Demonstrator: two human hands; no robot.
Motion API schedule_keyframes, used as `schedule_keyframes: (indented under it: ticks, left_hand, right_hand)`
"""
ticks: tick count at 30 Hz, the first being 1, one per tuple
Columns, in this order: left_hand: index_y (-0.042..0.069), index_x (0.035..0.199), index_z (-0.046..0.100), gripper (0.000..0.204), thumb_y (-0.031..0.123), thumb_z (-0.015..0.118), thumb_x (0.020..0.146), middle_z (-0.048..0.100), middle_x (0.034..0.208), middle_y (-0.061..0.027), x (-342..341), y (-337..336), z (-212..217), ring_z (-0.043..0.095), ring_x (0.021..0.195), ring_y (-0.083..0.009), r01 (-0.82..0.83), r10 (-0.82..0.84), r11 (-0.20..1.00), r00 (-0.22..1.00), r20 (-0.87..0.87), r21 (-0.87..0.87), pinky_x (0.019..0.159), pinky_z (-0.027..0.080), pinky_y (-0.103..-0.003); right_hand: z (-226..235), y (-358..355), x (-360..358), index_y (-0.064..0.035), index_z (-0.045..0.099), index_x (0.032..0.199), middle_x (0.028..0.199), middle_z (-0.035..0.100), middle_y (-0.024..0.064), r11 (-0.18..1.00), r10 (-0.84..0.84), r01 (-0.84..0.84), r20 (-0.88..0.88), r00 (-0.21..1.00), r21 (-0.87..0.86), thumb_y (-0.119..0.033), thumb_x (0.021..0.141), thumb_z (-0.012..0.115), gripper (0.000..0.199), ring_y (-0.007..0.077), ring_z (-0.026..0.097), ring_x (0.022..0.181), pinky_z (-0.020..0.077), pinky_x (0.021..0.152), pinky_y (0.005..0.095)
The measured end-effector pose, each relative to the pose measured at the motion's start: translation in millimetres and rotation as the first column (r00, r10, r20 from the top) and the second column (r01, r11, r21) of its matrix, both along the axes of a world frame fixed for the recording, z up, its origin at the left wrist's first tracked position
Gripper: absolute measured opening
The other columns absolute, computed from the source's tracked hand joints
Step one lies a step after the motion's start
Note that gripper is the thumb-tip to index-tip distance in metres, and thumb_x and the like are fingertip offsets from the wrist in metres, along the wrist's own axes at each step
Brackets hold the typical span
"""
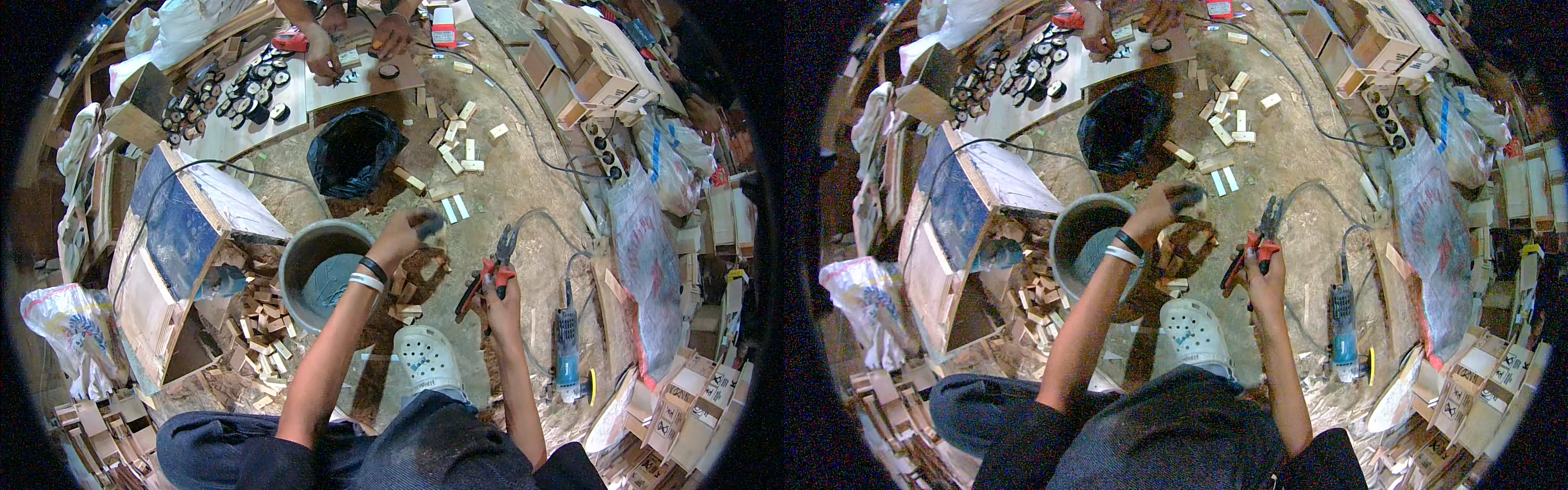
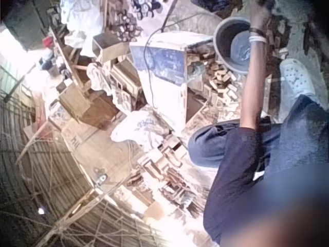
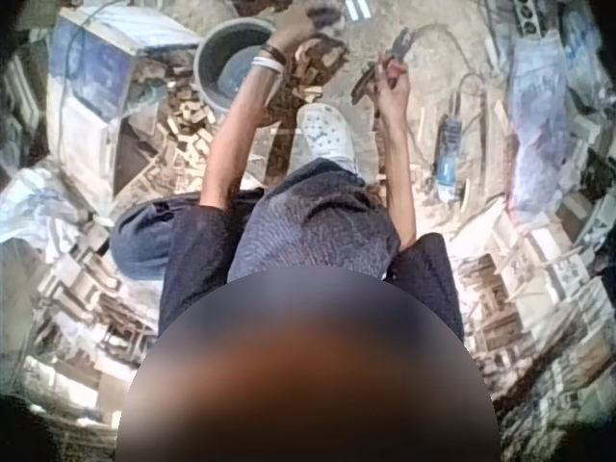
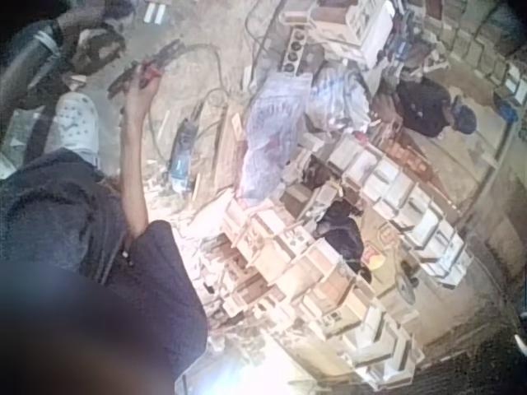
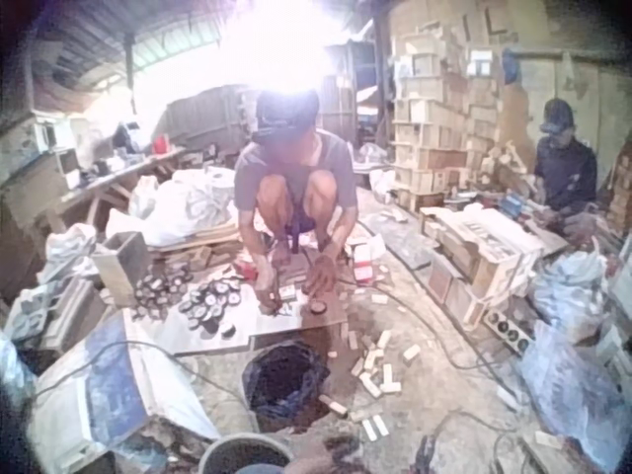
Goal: The person sits on the floor and uses pliers to manipulate small wooden blocks, repeatedly picking them up, adjusting them, and placing them down. Other workers are visible in the background handling similar items.
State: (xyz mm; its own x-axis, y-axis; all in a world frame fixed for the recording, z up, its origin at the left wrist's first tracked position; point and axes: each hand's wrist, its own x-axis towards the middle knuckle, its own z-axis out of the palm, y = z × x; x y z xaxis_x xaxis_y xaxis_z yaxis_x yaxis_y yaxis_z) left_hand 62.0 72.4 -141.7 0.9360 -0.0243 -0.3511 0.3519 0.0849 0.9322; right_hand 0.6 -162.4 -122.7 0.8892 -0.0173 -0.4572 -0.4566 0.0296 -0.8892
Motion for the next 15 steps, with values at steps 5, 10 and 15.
schedule_keyframes:
  ticks: [5, 10, 15]
  left_hand:
    - [0.007, 0.115, 0.071, 0.028, 0.027, 0.054, 0.104, 0.071, 0.102, -0.0026, 5.0, -4.0, 9.3, 0.065, 0.09, -0.0131, -0.281, 0.105, 0.813, 0.932, -0.346, -0.51, 0.079, 0.055, -0.03]
    - [0.007, 0.11, 0.069, 0.019, 0.021, 0.063, 0.1, 0.06, 0.09, 0.0011, -1.8, -11.4, 12.0, 0.053, 0.083, -0.0116, -0.104, 0.069, 0.975, 0.982, -0.176, -0.194, 0.073, 0.043, -0.028]
    - [0.004, 0.109, 0.066, 0.017, 0.017, 0.066, 0.099, 0.06, 0.093, 0.0007, -9.1, -17.0, 22.0, 0.055, 0.08, -0.0083, -0.098, 0.058, 0.905, 0.993, -0.107, -0.415, 0.066, 0.048, -0.026]
  right_hand:
    - [0.5, 1.2, 1.8, -0.0092, 0.056, 0.137, 0.113, 0.065, 0.0024, 0.985, 0.138, -0.126, 0.1, 0.985, -0.12, -0.017, 0.105, 0.058, 0.033, 0.0119, 0.062, 0.097, 0.0528, 0.079, 0.0305]
    - [-0.7, -0.2, -0.6, -0.0081, 0.056, 0.136, 0.121, 0.066, 0.004, 0.974, 0.212, -0.209, 0.028, 0.977, -0.084, -0.015, 0.103, 0.061, 0.034, 0.0132, 0.062, 0.102, 0.0514, 0.087, 0.0311]
    - [9.5, -4.7, 3.2, -0.0049, 0.054, 0.138, 0.118, 0.065, 0.0059, 0.904, 0.421, -0.39, 0.203, 0.884, -0.176, -0.018, 0.102, 0.064, 0.04, 0.0143, 0.064, 0.1, 0.0546, 0.084, 0.0322]
